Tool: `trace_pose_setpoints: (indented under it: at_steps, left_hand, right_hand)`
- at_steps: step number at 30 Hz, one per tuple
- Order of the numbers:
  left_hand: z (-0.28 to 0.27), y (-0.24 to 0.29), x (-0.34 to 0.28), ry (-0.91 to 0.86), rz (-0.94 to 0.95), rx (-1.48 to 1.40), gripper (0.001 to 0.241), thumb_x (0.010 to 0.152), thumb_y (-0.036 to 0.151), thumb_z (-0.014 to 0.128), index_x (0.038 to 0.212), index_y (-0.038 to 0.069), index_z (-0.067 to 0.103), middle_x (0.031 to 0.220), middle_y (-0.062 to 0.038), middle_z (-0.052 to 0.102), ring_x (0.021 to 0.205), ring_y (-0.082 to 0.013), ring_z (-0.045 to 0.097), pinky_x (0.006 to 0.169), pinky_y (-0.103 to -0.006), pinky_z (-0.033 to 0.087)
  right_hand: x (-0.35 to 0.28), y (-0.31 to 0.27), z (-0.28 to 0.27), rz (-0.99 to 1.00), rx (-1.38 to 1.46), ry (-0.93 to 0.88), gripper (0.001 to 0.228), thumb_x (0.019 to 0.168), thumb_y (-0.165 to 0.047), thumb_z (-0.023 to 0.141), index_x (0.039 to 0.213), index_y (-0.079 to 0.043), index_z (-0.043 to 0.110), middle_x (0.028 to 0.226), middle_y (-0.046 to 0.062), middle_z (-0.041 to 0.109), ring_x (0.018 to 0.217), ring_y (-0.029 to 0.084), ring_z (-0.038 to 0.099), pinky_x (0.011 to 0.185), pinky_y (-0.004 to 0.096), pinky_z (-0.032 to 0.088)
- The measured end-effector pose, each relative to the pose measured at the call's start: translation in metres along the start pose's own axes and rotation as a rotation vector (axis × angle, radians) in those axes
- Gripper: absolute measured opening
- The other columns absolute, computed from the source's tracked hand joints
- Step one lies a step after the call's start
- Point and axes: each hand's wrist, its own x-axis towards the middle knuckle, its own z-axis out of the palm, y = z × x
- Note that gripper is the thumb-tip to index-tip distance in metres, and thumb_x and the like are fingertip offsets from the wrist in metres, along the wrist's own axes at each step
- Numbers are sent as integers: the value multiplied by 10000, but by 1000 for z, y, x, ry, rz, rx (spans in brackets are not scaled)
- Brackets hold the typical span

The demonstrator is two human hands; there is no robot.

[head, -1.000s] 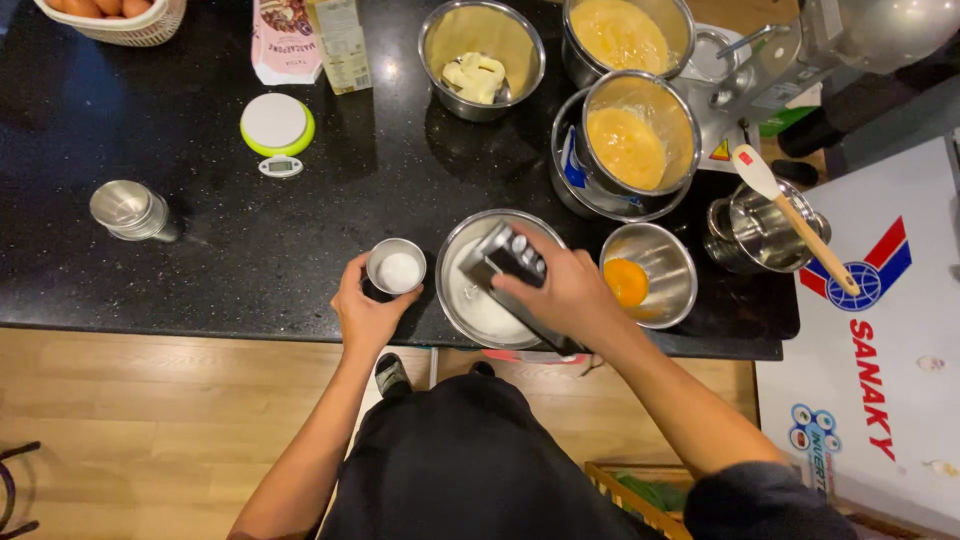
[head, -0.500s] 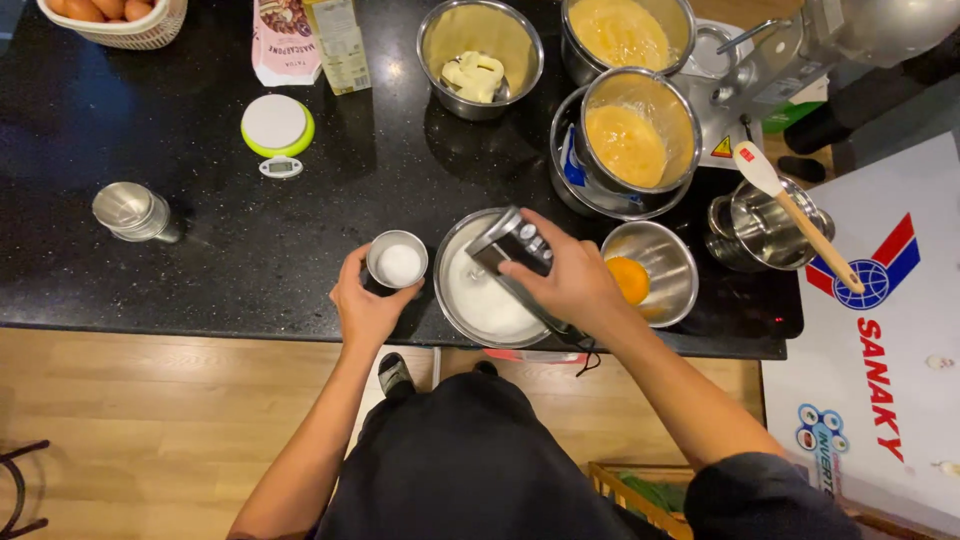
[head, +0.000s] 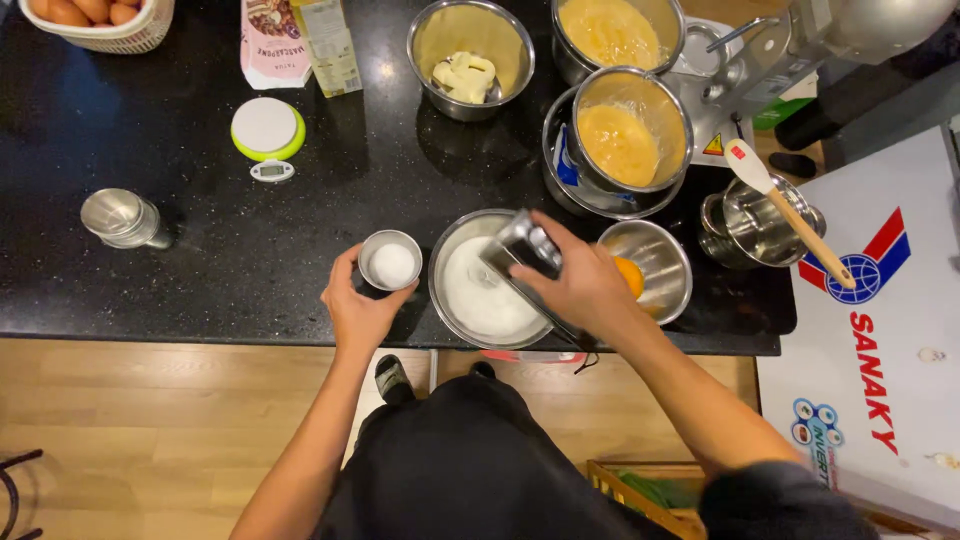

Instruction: Whisking egg whites in a bowl using a hand mixer while adding sugar.

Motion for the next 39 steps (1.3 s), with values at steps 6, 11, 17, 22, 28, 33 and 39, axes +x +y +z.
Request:
trace_pose_setpoints:
  at_steps: [6,11,17,22,28,33,39]
  left_hand:
    - [-4,-9,0,-1,-27,-12,715,600,193,973,1210,39,633,1175,-145,717,1104,-311,698,986,-422,530]
    - [-6,-3,0,-47,-12,-5,705,607,183,968,1210,35,632,1179,-156,712,1110,-319,695,979,-429,531]
    - [-9,-8,3,-63,8,-28,712,609,176,966,1216,33,623,1189,-159,703,1121,-322,693,987,-429,532]
    - [-8,3,5,-83,13,0,711,589,161,963,1206,43,630,1163,-155,703,1101,-325,688,967,-434,534]
    - [-6,11,6,-95,106,17,698,597,163,957,1203,57,628,1151,-135,694,1097,-341,670,956,-450,515]
    - [-8,8,5,-88,104,54,720,590,174,958,1219,72,624,1186,-108,677,1147,-327,636,984,-452,464]
    - [-6,14,1,-144,90,71,736,571,158,946,1230,95,625,1216,-70,660,1201,-298,597,1024,-450,397]
  right_hand:
    - [-14,-15,2,-50,7,-63,768,783,-421,807,1465,-199,534,1057,182,760,932,378,730,833,435,560]
    - [8,-31,-7,-18,89,-35,731,799,-415,815,1441,-177,559,1025,188,766,921,331,754,821,397,584]
    - [-17,-9,-10,4,81,52,734,787,-364,816,1435,-153,544,1037,165,775,926,325,753,782,418,565]
    - [-11,-17,6,-33,45,-66,727,790,-402,834,1427,-181,563,1036,161,773,911,401,725,835,441,555]
    - [13,-5,-2,-11,34,54,764,815,-413,815,1477,-167,523,1069,200,744,934,437,698,860,461,541]
    - [-14,-2,-7,-10,59,8,748,784,-395,804,1443,-163,537,1068,178,757,976,366,734,830,438,555]
    - [2,-25,-9,103,52,-51,760,792,-410,814,1468,-199,536,1003,187,765,891,381,737,820,431,556]
